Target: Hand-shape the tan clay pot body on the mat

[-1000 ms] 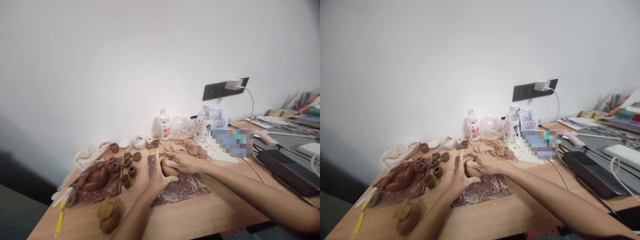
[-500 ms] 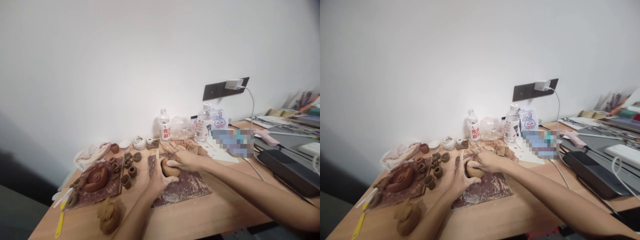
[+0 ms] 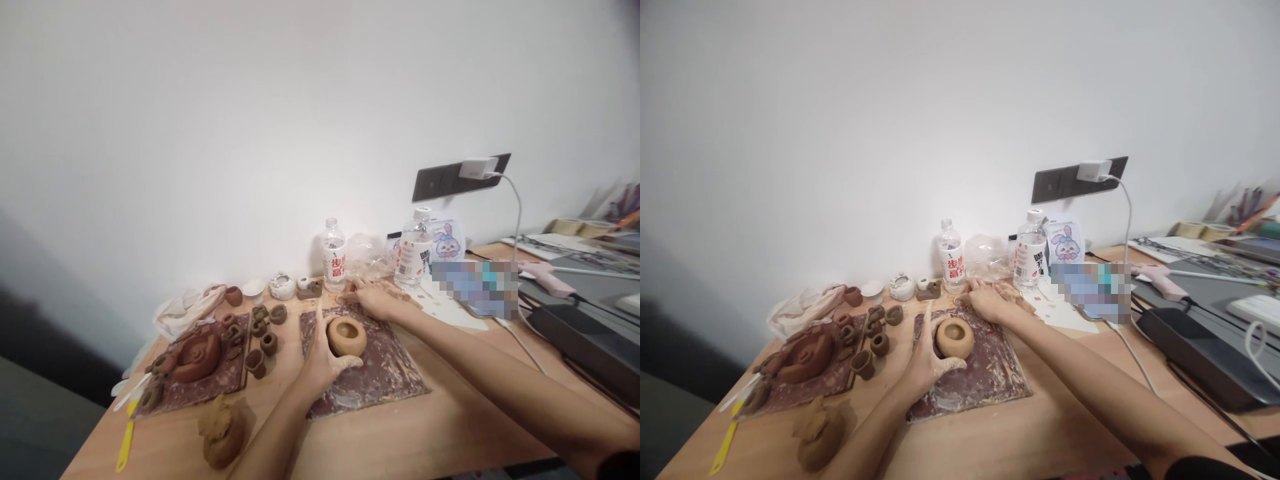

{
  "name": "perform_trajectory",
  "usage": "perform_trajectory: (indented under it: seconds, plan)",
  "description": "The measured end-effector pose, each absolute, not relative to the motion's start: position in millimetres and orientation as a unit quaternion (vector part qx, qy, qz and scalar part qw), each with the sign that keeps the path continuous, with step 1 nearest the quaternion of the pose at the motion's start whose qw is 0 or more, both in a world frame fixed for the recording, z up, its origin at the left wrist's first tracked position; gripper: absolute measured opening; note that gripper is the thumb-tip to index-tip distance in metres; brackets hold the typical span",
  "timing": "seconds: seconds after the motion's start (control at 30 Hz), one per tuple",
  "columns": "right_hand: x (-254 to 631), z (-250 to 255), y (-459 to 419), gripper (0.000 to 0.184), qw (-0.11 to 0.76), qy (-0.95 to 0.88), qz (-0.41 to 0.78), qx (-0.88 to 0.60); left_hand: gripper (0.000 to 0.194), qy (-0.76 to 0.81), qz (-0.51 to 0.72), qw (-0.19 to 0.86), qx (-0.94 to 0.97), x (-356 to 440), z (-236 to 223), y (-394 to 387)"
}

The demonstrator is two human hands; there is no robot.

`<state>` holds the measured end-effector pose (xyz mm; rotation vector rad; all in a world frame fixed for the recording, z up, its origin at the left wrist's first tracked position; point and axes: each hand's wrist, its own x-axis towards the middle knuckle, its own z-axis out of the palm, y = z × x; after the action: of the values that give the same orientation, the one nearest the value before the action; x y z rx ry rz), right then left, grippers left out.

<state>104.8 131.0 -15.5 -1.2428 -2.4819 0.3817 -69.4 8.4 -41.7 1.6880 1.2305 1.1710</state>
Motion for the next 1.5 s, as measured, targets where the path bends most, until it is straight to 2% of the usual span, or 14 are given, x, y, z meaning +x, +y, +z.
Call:
perform_trajectory:
  seconds: [0.13,0.33,0.47,0.63,0.77,1.0,1.27,1.5]
  plan:
    - [98,-19,133,0.028,0.147,-0.877,0.132,-0.439,0.122,0.489,0.449,0.373,0.648,-68,-38,6]
    - [100,-9,128,0.027,0.158,-0.876,0.119,-0.439,0.123,0.479,0.455,0.373,0.651,-68,-38,7]
    - [107,-9,123,0.038,0.183,-0.879,0.102,-0.428,0.123,0.477,0.461,0.362,0.655,-69,-41,9]
    - [120,-16,116,0.053,0.252,-0.91,0.089,-0.316,0.121,0.476,0.46,0.356,0.659,-69,-43,10]
    - [132,-2,103,0.058,0.307,-0.926,0.086,-0.201,0.12,0.474,0.462,0.36,0.658,-70,-44,10]
    - [128,22,79,0.027,0.185,-0.975,0.051,-0.116,0.121,0.468,0.469,0.365,0.654,-68,-45,13]
    - [111,18,90,0.021,0.062,-0.99,-0.035,-0.122,0.122,0.45,0.479,0.37,0.657,-70,-48,13]
    - [107,17,97,0.019,0.052,-0.993,-0.056,-0.093,0.125,0.462,0.468,0.39,0.644,-68,-42,9]
